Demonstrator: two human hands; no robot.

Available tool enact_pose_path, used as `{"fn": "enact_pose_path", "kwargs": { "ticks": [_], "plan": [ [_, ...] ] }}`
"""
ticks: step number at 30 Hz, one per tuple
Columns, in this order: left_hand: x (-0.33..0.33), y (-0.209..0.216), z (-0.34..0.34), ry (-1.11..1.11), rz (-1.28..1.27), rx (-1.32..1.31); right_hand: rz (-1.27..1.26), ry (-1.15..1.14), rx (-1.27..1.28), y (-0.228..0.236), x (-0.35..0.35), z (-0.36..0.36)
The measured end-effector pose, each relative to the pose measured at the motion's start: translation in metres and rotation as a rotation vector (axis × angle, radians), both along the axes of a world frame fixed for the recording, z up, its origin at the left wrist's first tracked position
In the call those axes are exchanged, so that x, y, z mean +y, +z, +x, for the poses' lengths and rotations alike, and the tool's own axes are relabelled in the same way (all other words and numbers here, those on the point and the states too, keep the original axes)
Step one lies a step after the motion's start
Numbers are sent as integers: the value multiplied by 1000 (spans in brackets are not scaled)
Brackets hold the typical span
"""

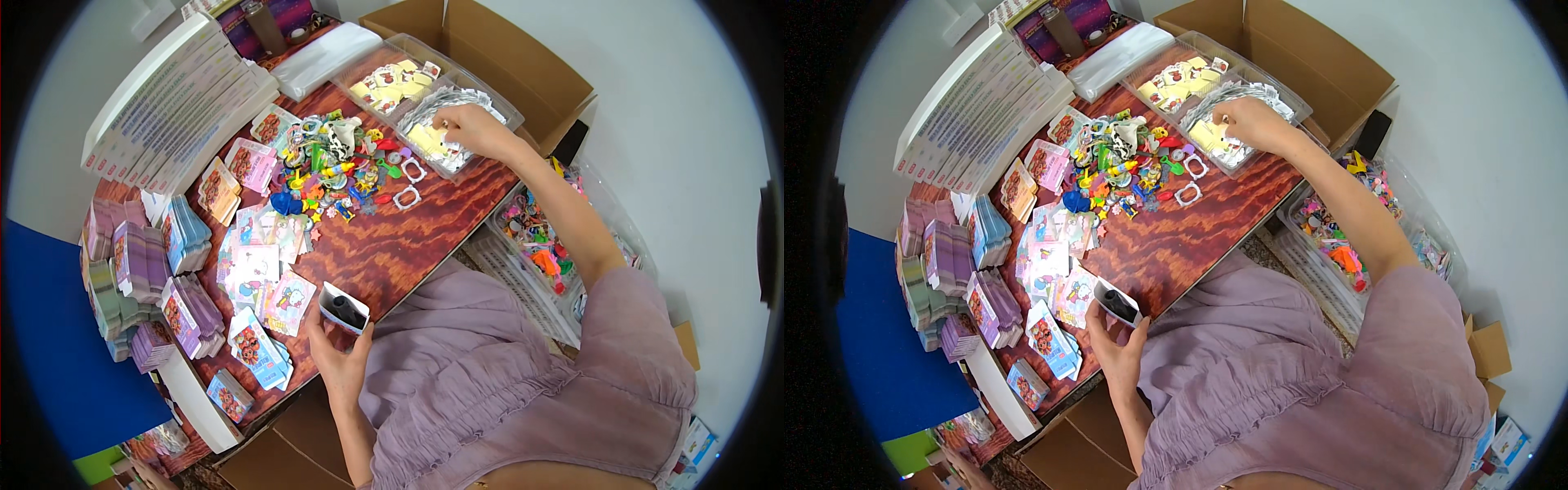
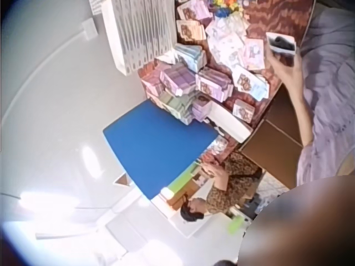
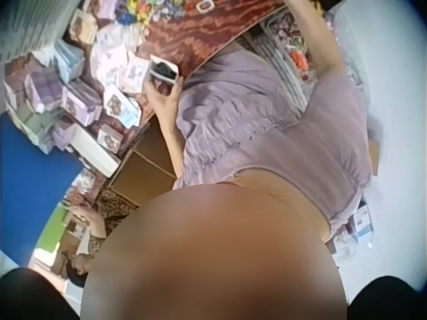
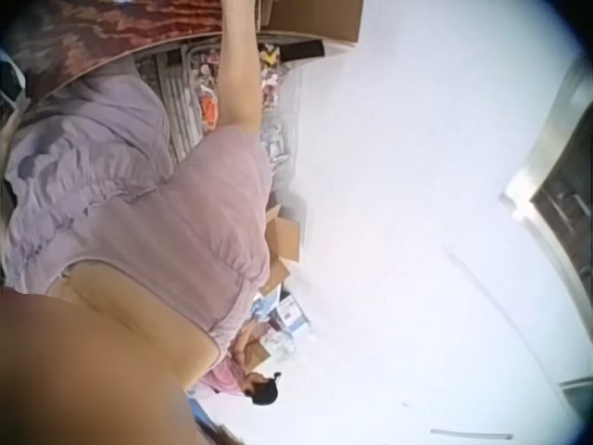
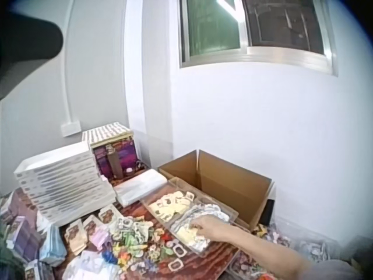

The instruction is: Packaging and sorting small toy or sticker packets at a workstation.

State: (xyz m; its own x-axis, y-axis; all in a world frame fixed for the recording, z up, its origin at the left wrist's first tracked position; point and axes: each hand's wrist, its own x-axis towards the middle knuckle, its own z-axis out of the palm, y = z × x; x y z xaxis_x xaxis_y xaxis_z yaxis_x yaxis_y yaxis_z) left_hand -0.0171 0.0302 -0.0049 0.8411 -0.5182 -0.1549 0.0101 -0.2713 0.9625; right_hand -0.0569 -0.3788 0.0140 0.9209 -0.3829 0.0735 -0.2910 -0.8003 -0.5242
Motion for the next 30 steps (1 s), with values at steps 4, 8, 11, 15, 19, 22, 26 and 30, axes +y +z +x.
{"fn": "enact_pose_path", "kwargs": {
  "ticks": [4,8,11,15,19,22,26,30],
  "plan": [
    [-2,6,-2,-5,-19,22,42,-72,-97,-1,-7,-8],
    [0,-5,-1,25,-26,-138,417,-171,-159,25,1,-18],
    [-17,16,-3,-1,328,-557,962,-101,-220,38,34,-22],
    [-25,7,-3,-20,309,-718,1696,178,10,20,113,-14],
    [-13,4,-5,-9,337,-738,1473,168,161,10,165,0],
    [0,-3,-7,31,419,-683,926,237,174,15,192,12],
    [5,-9,-11,81,401,-655,109,269,-147,-4,235,19],
    [6,-11,-9,124,391,-657,18,388,-252,2,262,20]
  ]
}}
